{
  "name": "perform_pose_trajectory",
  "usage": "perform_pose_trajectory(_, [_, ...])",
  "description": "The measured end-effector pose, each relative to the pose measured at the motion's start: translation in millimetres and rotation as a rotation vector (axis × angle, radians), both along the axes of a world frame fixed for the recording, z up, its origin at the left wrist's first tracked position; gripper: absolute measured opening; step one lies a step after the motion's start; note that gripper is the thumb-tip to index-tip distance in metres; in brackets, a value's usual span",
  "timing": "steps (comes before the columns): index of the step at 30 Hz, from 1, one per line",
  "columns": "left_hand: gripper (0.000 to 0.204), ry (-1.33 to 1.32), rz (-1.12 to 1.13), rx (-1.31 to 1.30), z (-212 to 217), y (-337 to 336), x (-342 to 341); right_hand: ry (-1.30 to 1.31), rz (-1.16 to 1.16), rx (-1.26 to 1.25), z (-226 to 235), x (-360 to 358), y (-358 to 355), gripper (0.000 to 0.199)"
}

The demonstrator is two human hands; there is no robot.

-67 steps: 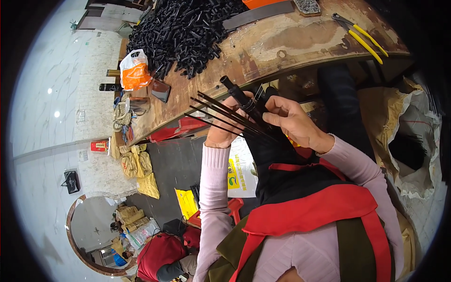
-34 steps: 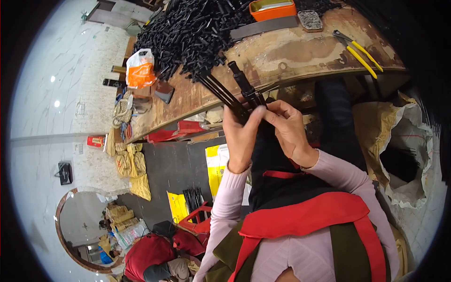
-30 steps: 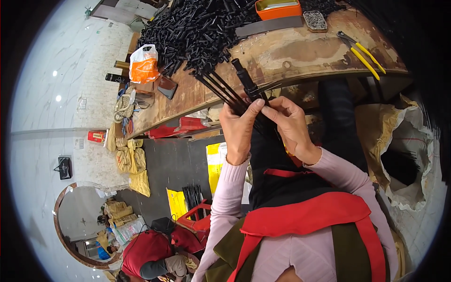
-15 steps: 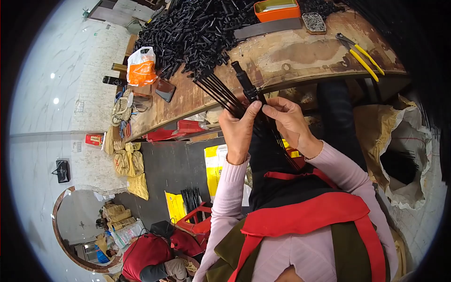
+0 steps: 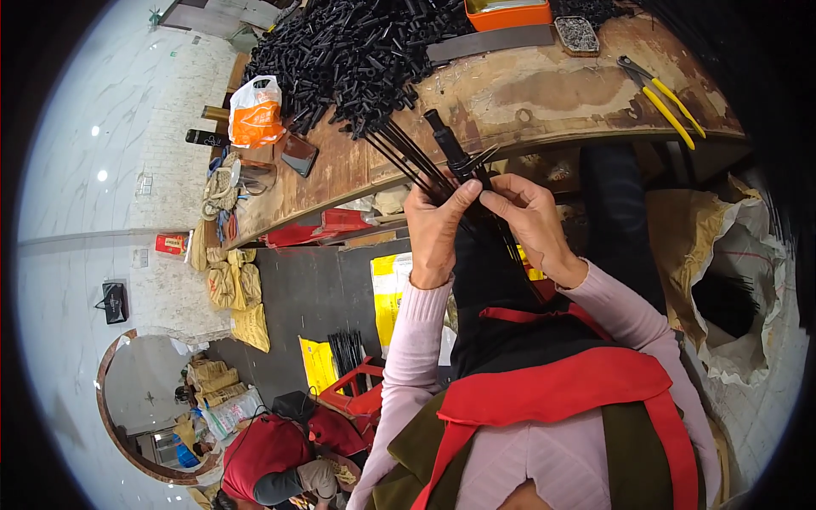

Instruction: Assembling wire harnesses by grouping black wires and applying components or ties using pliers.

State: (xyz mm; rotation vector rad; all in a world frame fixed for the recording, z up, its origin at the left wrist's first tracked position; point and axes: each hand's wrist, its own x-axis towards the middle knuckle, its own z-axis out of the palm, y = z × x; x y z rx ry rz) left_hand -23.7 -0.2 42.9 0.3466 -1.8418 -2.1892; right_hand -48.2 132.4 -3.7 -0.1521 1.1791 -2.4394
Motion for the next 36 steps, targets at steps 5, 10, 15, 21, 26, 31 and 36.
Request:
perform_pose_trajectory(5, [0.027,0.001,-0.026,0.077,-1.5,-3.5,1.1,0.032,0.012,-0.001,8.0,3.9,-0.1,0.02])
perform_pose_trajectory(10, [0.028,-0.041,-0.068,0.111,-1.3,-7.1,1.7,0.067,0.0,0.028,10.3,6.5,-0.1,0.015])
perform_pose_trajectory(15, [0.028,-0.055,-0.147,0.182,-0.3,-11.1,0.5,0.073,0.044,-0.001,6.6,2.0,-1.6,0.011])
perform_pose_trajectory(21, [0.026,-0.023,-0.085,-0.059,3.7,-9.8,-0.1,-0.051,0.073,-0.022,5.4,-1.9,-1.7,0.014])
perform_pose_trajectory(26, [0.024,0.025,-0.015,-0.19,2.5,-4.1,2.0,-0.064,0.013,-0.1,-0.4,-0.9,-8.7,0.015])
perform_pose_trajectory(31, [0.025,0.059,0.007,-0.202,-1.4,-3.6,2.2,-0.025,0.053,-0.112,-5.4,-3.0,-6.0,0.017])
perform_pose_trajectory(36, [0.026,0.035,-0.004,-0.203,0.1,0.5,3.6,-0.025,0.014,-0.076,-4.9,0.5,-1.8,0.017])
